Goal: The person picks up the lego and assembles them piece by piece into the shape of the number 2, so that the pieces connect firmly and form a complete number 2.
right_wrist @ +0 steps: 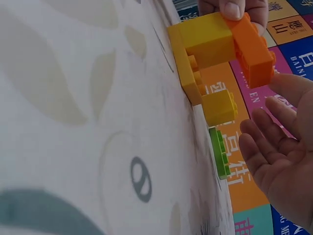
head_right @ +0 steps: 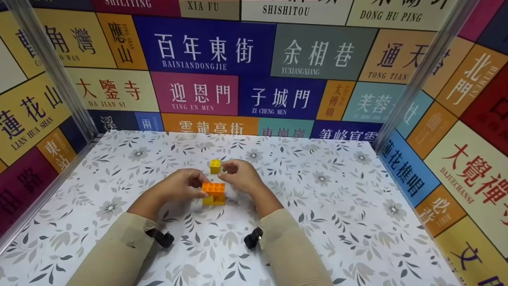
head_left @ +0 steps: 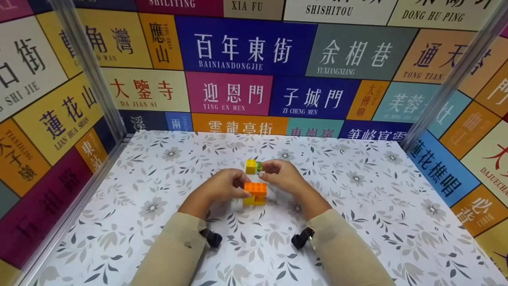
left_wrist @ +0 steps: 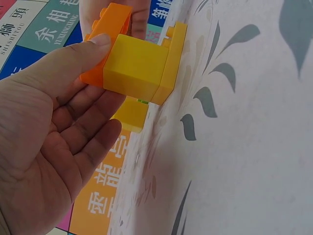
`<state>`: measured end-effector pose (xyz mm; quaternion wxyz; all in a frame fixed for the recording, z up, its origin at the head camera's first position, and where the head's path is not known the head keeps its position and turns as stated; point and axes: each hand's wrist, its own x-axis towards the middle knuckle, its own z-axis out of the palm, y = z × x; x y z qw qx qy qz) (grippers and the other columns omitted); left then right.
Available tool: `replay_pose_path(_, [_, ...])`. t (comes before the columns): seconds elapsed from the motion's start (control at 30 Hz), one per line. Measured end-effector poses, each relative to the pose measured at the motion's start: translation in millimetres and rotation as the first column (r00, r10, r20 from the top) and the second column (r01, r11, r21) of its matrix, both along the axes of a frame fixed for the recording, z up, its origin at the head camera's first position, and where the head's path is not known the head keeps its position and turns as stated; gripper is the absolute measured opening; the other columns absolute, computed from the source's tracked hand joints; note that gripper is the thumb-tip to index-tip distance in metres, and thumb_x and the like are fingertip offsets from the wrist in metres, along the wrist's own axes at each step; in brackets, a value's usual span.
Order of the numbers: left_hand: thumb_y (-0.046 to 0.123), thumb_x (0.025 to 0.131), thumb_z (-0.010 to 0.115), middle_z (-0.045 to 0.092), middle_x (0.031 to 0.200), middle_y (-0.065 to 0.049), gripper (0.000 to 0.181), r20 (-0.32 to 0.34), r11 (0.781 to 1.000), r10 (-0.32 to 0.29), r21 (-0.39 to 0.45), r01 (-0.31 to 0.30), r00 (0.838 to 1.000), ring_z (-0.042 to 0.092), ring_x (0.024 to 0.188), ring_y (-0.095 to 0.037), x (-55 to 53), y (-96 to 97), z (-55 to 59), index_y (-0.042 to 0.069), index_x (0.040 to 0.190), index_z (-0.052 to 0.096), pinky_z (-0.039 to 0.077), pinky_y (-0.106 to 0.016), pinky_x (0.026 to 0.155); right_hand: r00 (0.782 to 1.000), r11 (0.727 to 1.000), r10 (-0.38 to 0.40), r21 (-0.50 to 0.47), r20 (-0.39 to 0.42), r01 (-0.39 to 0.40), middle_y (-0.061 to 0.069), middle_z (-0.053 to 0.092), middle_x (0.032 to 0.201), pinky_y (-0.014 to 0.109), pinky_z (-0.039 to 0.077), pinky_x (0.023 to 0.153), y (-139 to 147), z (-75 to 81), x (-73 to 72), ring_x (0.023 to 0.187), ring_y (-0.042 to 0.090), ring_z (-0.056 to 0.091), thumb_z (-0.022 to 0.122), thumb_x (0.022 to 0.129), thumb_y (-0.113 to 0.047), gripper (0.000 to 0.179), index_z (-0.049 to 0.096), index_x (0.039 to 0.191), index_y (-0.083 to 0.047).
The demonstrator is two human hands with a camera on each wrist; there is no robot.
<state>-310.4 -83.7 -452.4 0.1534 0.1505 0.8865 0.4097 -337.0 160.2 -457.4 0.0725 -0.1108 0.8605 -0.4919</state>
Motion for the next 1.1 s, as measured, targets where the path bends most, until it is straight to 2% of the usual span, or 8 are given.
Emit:
replay_pose_path(0.2, [0.029, 0.087, 0.092, 0.075, 0.107, 0.005, 0.024, 0.018, 1.000, 0.005, -0.005, -0.005, 1.000, 0.067, 0.104, -0.020, -0.7, -0.9, -0.7, 0.026, 0.104, 0.075, 0.056, -0.039, 0.103, 1.000, 1.000, -0.004, 0.025, 0.009, 0.004, 0.009, 0.071, 0.141, 0.044, 0.058, 0.108, -13, 2.7, -18.2, 0.128, 0.027, 0.067, 0.084, 0.093, -0.027, 0.053, 0.067, 0.142, -0.012])
replay_pose_path(0.5, [0.030, 0.087, 0.092, 0.075, 0.107, 0.005, 0.024, 0.026, 1.000, -0.001, -0.005, 0.001, 1.000, 0.066, 0.104, -0.021, -1.4, -2.6, 0.2, 0.027, 0.103, 0.074, 0.055, -0.040, 0.103, 1.000, 0.998, -0.013, 0.057, 0.017, 0.012, 0.012, 0.069, 0.144, 0.045, 0.055, 0.112, -25, 3.0, -42.8, 0.130, 0.029, 0.068, 0.081, 0.093, -0.019, 0.054, 0.065, 0.143, -0.007])
replay_pose_path(0.63, [0.030, 0.087, 0.092, 0.075, 0.107, 0.005, 0.024, 0.028, 1.000, -0.005, -0.003, 0.005, 1.000, 0.066, 0.105, -0.021, -1.5, -2.3, -0.1, 0.027, 0.103, 0.074, 0.055, -0.040, 0.103, 0.998, 0.995, -0.020, 0.101, 0.063, 0.014, 0.010, 0.069, 0.145, 0.045, 0.054, 0.114, -28, 2.1, -47.0, 0.131, 0.028, 0.067, 0.082, 0.094, -0.021, 0.056, 0.064, 0.145, -0.008])
replay_pose_path(0.73, [0.029, 0.087, 0.092, 0.075, 0.106, 0.005, 0.024, 0.005, 1.000, -0.016, 0.001, 0.016, 1.000, 0.067, 0.104, -0.020, -1.2, -1.7, -0.3, 0.026, 0.103, 0.074, 0.055, -0.040, 0.104, 0.997, 0.990, -0.022, 0.139, 0.080, 0.011, 0.009, 0.069, 0.145, 0.045, 0.054, 0.115, -30, 1.4, -49.0, 0.132, 0.028, 0.066, 0.081, 0.095, -0.022, 0.054, 0.064, 0.145, -0.010])
replay_pose_path(0.93, [0.026, 0.087, 0.091, 0.076, 0.104, 0.004, 0.025, -0.062, 0.999, -0.042, 0.008, 0.042, 0.997, 0.068, 0.100, -0.018, -1.4, -1.7, -1.5, 0.022, 0.105, 0.075, 0.058, -0.040, 0.101, 1.000, 0.969, -0.010, 0.246, 0.015, 0.006, 0.010, 0.072, 0.139, 0.045, 0.054, 0.114, -34, -3.2, -52.5, 0.128, 0.028, 0.067, 0.078, 0.098, -0.023, 0.046, 0.068, 0.141, -0.010])
replay_pose_path(1.1, [0.026, 0.087, 0.091, 0.075, 0.104, 0.004, 0.024, -0.036, 0.999, -0.031, 0.013, 0.031, 0.999, 0.068, 0.100, -0.018, -1.2, -2.1, -2.9, 0.023, 0.104, 0.075, 0.057, -0.040, 0.101, 1.000, 0.973, -0.021, 0.229, 0.020, 0.016, 0.009, 0.071, 0.140, 0.046, 0.053, 0.116, -33, -6.2, -50.7, 0.130, 0.026, 0.066, 0.075, 0.100, -0.023, 0.043, 0.069, 0.142, -0.012])
